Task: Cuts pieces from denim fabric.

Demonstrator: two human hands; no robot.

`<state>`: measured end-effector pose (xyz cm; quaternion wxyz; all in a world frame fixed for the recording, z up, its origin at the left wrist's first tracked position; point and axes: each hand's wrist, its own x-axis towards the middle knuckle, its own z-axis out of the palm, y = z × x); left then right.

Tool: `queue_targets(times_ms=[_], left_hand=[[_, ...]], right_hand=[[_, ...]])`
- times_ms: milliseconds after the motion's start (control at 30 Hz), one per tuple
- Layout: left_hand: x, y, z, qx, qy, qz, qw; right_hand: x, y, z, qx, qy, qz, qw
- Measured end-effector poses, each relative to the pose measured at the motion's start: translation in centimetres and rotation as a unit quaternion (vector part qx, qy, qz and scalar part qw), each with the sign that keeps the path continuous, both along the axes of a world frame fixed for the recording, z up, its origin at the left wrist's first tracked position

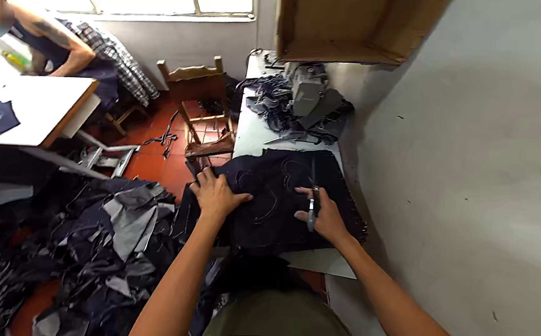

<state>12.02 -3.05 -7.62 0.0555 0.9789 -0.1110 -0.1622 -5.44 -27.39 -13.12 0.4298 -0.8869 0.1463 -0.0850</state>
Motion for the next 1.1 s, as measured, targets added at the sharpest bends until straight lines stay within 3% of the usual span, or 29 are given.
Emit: queue_targets(times_ms=[133, 167, 233, 333, 367, 433, 500, 533, 600, 633, 667, 833, 900, 1033, 1100], left_hand=[[2.0, 2.4, 1.9, -0.121, 0.084, -0.053, 0.988], [1.7, 3.7, 1.8, -0.185, 0.040, -0.059, 0.980], [-0.7, 6.8, 0.6, -0.286, -0.144, -0.041, 0.946], [-7.5, 12.2, -4.4, -0.353, -0.376, -0.022, 0.857], [-10.2, 13.5, -6.9, -0.358, -0.369, -0.039, 0.857], [-16.1, 14.4, -10.9, -0.345, -0.268, -0.059, 0.897], [-20.4, 13.8, -13.6, -0.348, -0.188, 0.026, 0.918], [-21.5, 13.7, -14.6, -0.380, -0.147, 0.105, 0.907], [-21.2, 14.0, -16.5, -0.481, -0.075, 0.259, 0.834], [-20.3, 14.4, -17.4, -0.516, -0.041, 0.305, 0.799], [-19.3, 15.1, -18.2, -0.528, -0.004, 0.314, 0.789], [-16.1, 15.4, -16.4, -0.411, 0.118, 0.186, 0.884], [-16.9, 15.3, -15.3, -0.436, 0.122, 0.174, 0.875], [-20.1, 15.1, -14.1, -0.542, -0.047, 0.195, 0.816], [-20.9, 14.8, -12.5, -0.527, -0.096, 0.157, 0.830]], right_hand=[[6.1, 9.4, 1.6, 0.054, -0.061, 0.195, 0.977], [6.8, 10.5, 1.2, 0.042, -0.056, 0.209, 0.975], [7.4, 11.2, 0.4, 0.028, -0.041, 0.208, 0.977], [7.5, 10.3, 0.1, 0.031, -0.057, 0.219, 0.974], [7.7, 9.9, 0.2, 0.029, -0.055, 0.228, 0.972], [7.7, 9.2, 0.4, 0.020, -0.047, 0.246, 0.968], [8.1, 8.8, 0.9, -0.006, -0.044, 0.266, 0.963], [8.3, 8.6, 1.1, -0.021, -0.039, 0.276, 0.960], [8.5, 8.0, 1.6, -0.042, -0.029, 0.295, 0.954], [8.6, 7.7, 1.8, -0.051, -0.024, 0.307, 0.950], [8.7, 7.4, 1.8, -0.054, -0.022, 0.317, 0.947], [9.5, 6.6, 1.7, -0.008, 0.001, 0.344, 0.939], [9.8, 6.5, 2.1, -0.013, -0.011, 0.345, 0.938], [9.4, 5.4, 4.3, -0.028, -0.127, 0.380, 0.916], [7.9, 3.8, 6.0, 0.018, -0.044, 0.447, 0.893]])
